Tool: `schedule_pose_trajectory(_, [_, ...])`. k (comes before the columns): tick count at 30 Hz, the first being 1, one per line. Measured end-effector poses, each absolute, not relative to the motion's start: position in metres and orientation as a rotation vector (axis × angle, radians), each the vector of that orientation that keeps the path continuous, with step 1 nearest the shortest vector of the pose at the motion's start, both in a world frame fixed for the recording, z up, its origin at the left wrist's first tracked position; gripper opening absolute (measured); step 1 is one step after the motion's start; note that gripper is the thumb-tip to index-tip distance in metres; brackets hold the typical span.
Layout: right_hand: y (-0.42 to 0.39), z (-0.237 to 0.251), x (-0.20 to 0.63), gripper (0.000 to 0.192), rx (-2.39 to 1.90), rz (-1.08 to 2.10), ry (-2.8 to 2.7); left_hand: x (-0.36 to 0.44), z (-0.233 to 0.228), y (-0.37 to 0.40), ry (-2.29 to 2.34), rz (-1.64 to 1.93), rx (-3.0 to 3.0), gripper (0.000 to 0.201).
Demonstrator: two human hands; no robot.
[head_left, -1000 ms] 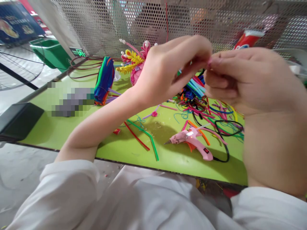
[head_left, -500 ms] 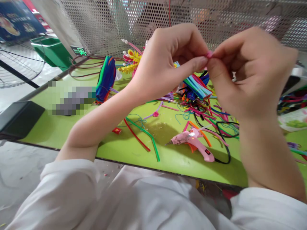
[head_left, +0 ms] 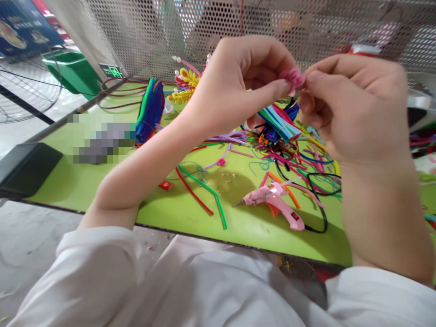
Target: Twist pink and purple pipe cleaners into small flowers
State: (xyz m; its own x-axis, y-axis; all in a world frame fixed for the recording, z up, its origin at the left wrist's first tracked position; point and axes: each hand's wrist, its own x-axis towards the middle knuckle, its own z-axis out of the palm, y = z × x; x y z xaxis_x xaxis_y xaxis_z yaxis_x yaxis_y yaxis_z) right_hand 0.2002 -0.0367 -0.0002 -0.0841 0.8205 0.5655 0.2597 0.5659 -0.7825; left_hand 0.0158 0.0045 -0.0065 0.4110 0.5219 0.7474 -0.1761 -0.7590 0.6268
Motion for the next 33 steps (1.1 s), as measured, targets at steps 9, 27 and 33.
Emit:
schedule_pose_trajectory(9, [-0.038, -0.004, 0.199, 0.027, -0.865, 0.385, -1.713, 0.020, -0.005, -0.005, 0.403, 1.372, 1.942, 0.008])
schedule_pose_trajectory(27, [-0.026, -0.008, 0.207, 0.019, -0.839, 0.414, -1.861, 0.012, -0.005, 0.007, 0.380, 1.285, 2.019, 0.010])
schedule_pose_trajectory(33, [-0.032, -0.001, 0.209, 0.015, -0.803, 0.624, -1.909, -0.005, -0.007, 0.023, 0.203, 1.331, 2.516, 0.019])
